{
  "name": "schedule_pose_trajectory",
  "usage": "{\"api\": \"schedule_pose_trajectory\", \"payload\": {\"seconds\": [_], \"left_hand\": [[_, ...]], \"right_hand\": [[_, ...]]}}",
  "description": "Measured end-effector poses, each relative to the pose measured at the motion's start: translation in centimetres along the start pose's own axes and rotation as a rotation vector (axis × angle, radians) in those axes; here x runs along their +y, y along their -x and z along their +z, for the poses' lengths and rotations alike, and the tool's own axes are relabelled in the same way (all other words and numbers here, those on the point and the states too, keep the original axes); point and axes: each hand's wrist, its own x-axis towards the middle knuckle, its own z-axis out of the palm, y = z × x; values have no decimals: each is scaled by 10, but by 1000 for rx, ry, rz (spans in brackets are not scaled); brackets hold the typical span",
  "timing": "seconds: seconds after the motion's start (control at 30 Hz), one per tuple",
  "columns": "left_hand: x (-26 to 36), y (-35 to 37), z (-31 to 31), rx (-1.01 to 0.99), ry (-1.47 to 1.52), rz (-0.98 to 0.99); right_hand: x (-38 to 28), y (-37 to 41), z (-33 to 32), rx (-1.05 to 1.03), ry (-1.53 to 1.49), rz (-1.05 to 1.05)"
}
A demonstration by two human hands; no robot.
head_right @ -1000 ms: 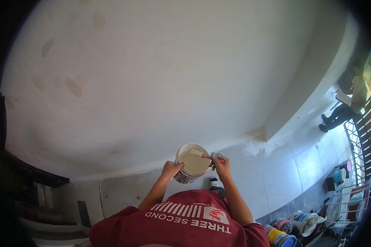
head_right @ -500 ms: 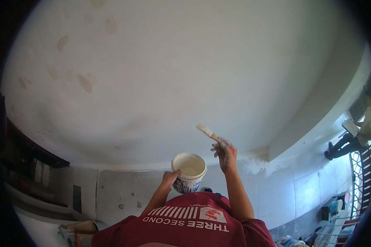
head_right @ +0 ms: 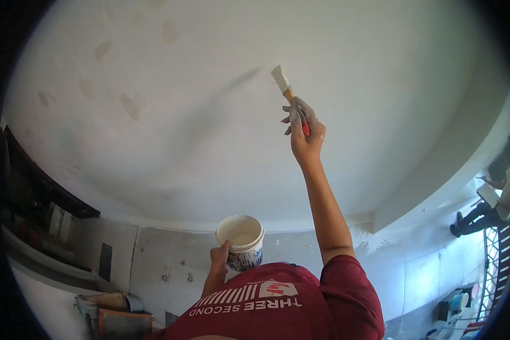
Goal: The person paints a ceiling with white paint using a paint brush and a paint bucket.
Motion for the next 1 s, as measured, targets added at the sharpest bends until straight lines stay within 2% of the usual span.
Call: {"api": "schedule_pose_trajectory", "payload": {"seconds": [0.07, 0.17, 0.27, 0.37, 0.47, 0.57, 0.67, 0.77, 0.87, 1.0], "left_hand": [[6, 6, -5, 36, 45, -32], [18, 15, -6, 58, -54, -39], [21, 16, 1, 16, -106, -11], [20, 13, 1, 69, -89, 32], [11, 2, -1, 10, -6, 19], [24, 10, -2, -23, -48, 26], [4, -8, 1, -43, -16, 67], [23, 4, 4, -26, -51, 64], [10, -7, 1, -65, -58, 72], [32, 13, 4, -72, -27, 58]], "right_hand": [[2, -5, 2, 9, 68, -30], [7, -12, 1, 10, 89, -17], [10, -16, -10, -31, 149, 10], [3, -14, -14, -59, 169, 62], [-8, -17, -14, -24, 182, -31], [-22, -26, -13, -24, 212, -77], [-23, -28, -12, -91, 240, -95], [-24, -17, -19, -224, 369, 19], [-29, -5, -25, -207, 306, 38], [-50, -23, -17, -91, 114, -13]]}}
